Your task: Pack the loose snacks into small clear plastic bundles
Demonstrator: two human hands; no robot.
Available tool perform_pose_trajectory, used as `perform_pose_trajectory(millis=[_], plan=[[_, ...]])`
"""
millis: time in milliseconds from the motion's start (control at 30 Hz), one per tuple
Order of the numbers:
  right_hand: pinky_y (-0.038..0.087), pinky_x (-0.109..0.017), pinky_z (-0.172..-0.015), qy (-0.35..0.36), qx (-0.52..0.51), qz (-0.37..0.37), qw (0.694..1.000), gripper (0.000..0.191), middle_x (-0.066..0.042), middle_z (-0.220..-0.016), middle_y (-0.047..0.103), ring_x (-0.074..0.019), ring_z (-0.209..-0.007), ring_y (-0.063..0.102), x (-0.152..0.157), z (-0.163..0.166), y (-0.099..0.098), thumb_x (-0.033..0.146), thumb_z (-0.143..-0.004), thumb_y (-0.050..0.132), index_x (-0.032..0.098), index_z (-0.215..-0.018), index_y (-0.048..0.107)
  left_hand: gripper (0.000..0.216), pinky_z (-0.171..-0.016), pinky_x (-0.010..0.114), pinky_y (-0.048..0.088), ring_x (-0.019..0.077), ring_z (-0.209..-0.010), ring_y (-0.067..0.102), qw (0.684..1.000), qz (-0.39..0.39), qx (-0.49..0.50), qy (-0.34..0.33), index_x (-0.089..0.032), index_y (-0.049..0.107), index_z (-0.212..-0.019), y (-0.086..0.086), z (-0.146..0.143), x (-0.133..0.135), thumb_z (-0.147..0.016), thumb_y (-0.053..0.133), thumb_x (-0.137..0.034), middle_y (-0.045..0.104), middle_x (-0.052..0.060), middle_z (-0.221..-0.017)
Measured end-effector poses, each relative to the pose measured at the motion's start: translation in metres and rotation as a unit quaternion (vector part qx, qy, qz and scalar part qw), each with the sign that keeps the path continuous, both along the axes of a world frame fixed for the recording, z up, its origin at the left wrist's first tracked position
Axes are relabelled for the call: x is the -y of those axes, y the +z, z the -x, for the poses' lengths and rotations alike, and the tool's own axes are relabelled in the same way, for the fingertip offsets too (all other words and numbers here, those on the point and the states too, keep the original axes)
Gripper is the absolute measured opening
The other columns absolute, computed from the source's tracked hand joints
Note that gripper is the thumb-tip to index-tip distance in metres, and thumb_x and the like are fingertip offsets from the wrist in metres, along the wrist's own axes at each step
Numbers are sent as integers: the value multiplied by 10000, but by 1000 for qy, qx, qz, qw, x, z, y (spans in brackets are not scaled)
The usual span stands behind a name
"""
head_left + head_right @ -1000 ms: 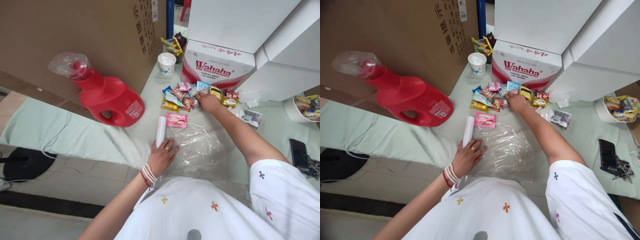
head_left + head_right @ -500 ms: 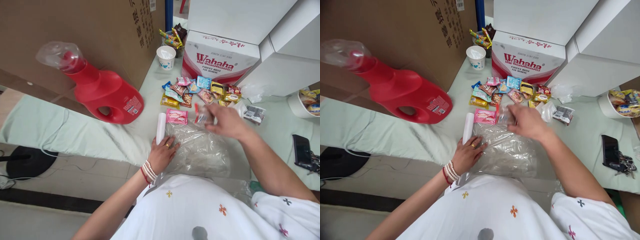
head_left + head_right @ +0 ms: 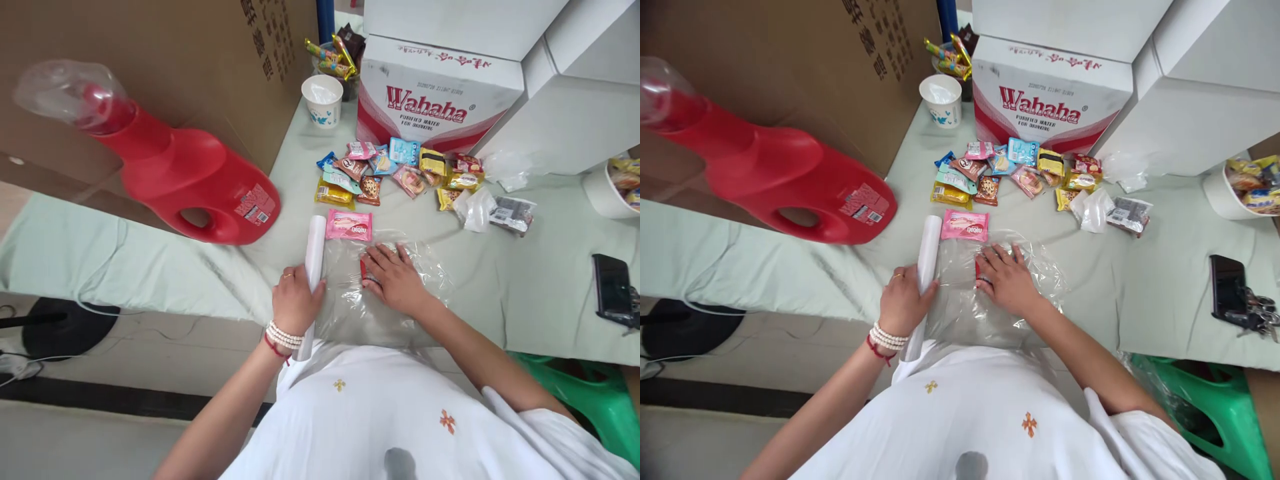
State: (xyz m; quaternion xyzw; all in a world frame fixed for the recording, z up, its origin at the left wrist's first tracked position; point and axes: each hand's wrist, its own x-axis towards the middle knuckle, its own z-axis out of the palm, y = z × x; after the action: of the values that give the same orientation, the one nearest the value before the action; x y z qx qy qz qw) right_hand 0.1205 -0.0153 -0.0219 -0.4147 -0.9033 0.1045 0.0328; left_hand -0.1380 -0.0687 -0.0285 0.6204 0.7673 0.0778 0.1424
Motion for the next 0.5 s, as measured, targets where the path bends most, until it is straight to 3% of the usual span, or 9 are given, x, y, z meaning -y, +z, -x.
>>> perform_pose_trajectory(millis=[100,200,300,400,500], plan=[[192,-579,-1270,-13,-8,0,1000,569,-67,-1618,440,-306,-1517,356,1,4,-18,500,-1053,411,272,-1572,458,405,-752,414,564,289,-828,697,986,27,163,28,-137,549,-1178,16,16,-2,-911,554,-442,691,106,-914],[208,-551,-1275,-4,-21,-7,1000,564,-47,-1614,446,-289,-1512,369,0,1,-26,501,-1052,424,275,-1567,467,417,-654,345,534,223,-651,663,944,53,321,53,-164,512,-1171,36,22,6,-947,503,-515,663,3,-712],[202,-540,-1280,-1,-33,-14,999,556,-38,-1620,435,-280,-1510,376,0,-3,-27,493,-1057,424,268,-1563,472,423,-674,359,532,234,-677,673,962,7,265,63,-165,530,-1202,47,12,22,-934,527,-493,685,22,-768],[199,-537,-1282,-2,-44,-14,999,546,-31,-1629,418,-271,-1514,373,1,-4,-27,470,-1059,436,281,-1571,459,457,-724,387,546,268,-801,700,984,-55,156,59,-169,530,-1287,44,-2,41,-930,548,-454,708,80,-948],[195,-538,-1282,-12,-49,-4,999,548,-35,-1612,445,-266,-1513,376,2,-4,-30,465,-1058,437,296,-1579,446,486,-776,402,549,295,-920,699,989,-98,99,57,-146,498,-1340,41,6,62,-963,516,-452,686,135,-1059]])
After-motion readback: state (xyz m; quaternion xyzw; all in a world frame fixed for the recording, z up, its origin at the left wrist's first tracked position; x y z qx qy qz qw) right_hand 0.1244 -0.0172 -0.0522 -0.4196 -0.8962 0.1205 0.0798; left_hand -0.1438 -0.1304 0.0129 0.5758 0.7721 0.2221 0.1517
